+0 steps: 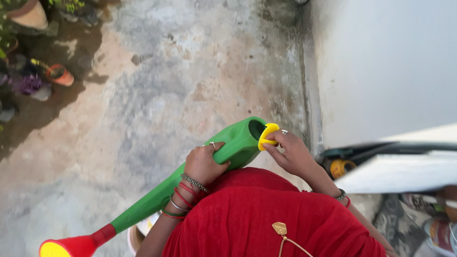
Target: The person fills a green watering can at an outdoor faucet and pours water onto the soil of potted plants in a garden area.
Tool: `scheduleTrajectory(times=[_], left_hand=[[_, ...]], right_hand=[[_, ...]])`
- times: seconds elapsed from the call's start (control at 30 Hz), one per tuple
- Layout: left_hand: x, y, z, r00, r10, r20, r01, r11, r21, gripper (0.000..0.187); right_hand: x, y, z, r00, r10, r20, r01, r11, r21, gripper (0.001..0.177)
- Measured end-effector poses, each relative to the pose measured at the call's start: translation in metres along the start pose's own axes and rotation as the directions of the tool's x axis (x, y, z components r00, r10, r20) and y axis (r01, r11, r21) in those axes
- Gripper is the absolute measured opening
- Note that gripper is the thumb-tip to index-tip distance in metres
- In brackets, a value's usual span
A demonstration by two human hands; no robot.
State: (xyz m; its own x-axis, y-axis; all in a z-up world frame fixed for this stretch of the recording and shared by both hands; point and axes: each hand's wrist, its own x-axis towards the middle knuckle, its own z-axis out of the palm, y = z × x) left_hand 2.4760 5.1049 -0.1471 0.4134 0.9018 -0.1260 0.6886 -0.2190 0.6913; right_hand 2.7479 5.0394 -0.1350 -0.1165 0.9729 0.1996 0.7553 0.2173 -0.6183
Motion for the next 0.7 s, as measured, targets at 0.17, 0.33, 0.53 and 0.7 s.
scheduleTrajectory(times=[0.17,0.33,0.53,0.7], left_hand=[[0.162,0.009,-0.033,0.996,0.075,-0.038,-0.074,0.997,0.026,0.051],[0.307,0.028,-0.055,0.986,0.156,0.056,-0.160,0.984,0.077,0.047],[0.483,0.038,-0.051,0.953,0.295,0.060,-0.295,0.955,-0.010,0.044],[0.637,0.056,-0.035,0.935,0.342,0.093,-0.339,0.939,-0.054,0.045]], right_hand=[[0.134,0.070,-0.021,0.992,0.112,-0.057,-0.110,0.993,0.035,0.020],[0.215,0.131,-0.042,0.913,0.353,-0.203,-0.336,0.935,0.114,0.018],[0.303,0.241,-0.055,0.816,0.434,-0.383,-0.386,0.901,0.199,0.016],[0.416,0.349,-0.081,0.797,0.366,-0.481,-0.290,0.930,0.227,0.017]])
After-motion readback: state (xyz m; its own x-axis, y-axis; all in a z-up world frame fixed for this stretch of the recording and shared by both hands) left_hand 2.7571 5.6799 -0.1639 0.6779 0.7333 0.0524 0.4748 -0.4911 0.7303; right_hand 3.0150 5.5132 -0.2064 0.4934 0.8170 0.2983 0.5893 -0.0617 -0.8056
